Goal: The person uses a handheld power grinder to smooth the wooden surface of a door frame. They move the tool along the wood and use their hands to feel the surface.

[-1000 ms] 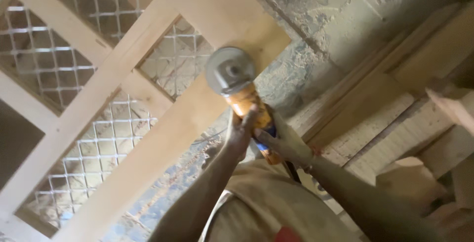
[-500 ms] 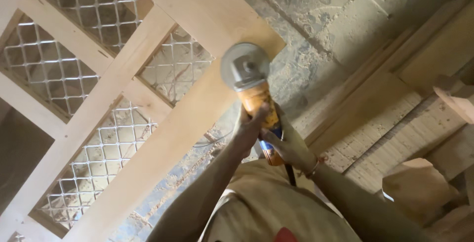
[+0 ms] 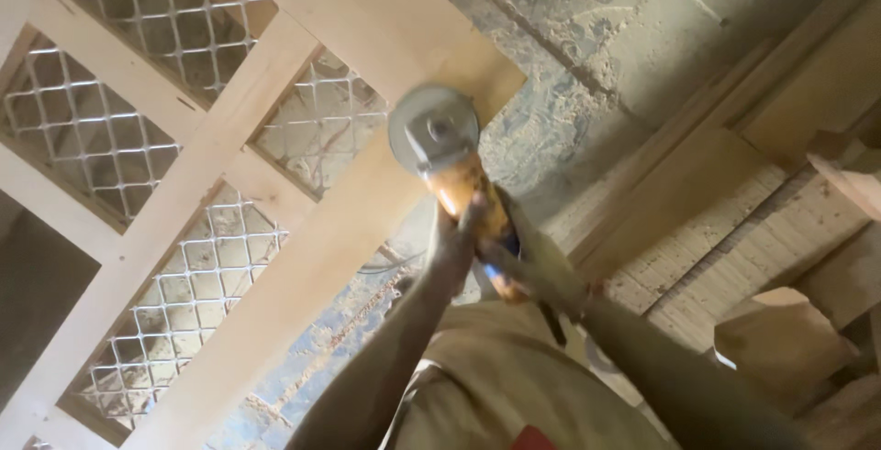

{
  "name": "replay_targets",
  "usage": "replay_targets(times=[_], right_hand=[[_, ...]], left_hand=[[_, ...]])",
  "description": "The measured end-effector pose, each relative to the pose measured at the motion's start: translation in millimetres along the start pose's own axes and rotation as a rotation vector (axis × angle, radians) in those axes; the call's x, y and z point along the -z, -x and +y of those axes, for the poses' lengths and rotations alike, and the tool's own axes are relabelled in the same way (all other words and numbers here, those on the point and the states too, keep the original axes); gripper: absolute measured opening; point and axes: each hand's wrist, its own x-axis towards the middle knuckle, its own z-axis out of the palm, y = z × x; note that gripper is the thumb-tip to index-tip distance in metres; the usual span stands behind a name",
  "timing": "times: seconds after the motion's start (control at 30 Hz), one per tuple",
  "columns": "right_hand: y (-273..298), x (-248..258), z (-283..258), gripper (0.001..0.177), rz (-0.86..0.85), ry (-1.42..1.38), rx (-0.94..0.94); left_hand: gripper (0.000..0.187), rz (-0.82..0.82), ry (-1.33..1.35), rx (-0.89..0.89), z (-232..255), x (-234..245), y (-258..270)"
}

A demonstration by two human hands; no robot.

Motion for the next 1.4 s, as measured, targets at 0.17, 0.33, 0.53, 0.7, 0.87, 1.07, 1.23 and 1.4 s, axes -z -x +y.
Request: replay_targets(times=[0.17,0.33,0.53,0.7,0.87,1.07,1.23,1.4], right_hand=[[-37.2,20.6,12.8,0.071,0.024,-0.597,0.159],[-13.0,17.5,-8.6,0.079,0.005,-0.331,0.093],[14.4,-28.3,-16.5,0.081,-0.131,-0.199,0.035],[30.8,-75.4,-13.5,0.083,-0.160,0.003,-0.022],[45.8,-126.5,-9.4,0.077,-0.213,0.228,-0.225],[70.1,-205.9,6.4,0.080,-0.388,-0.207,-0.089],[81.8,-268.5,5.3,0.089,-0.414,0.206,-0.187],[95.2,-339.9,22.6,0.089,-0.511,0.437,0.147]], left_hand=[[0.073,-0.305,-0.041,0.003,14.2,-29.9,-67.3],[0.068,-0.024,-0.006,0.064,2.9,-28.6,-32.6],[0.062,0.066,0.061,0.029,-9.1,14.7,33.4],[0.062,0.136,0.121,-0.029,-21.7,58.8,78.0],[0.063,0.223,0.179,0.037,-36.0,105.8,122.7],[0.064,0.315,0.246,-0.075,-61.9,166.8,176.1],[0.060,0.316,0.321,-0.142,-75.4,228.1,228.8],[0.060,0.450,0.405,-0.162,-99.6,284.8,275.8]])
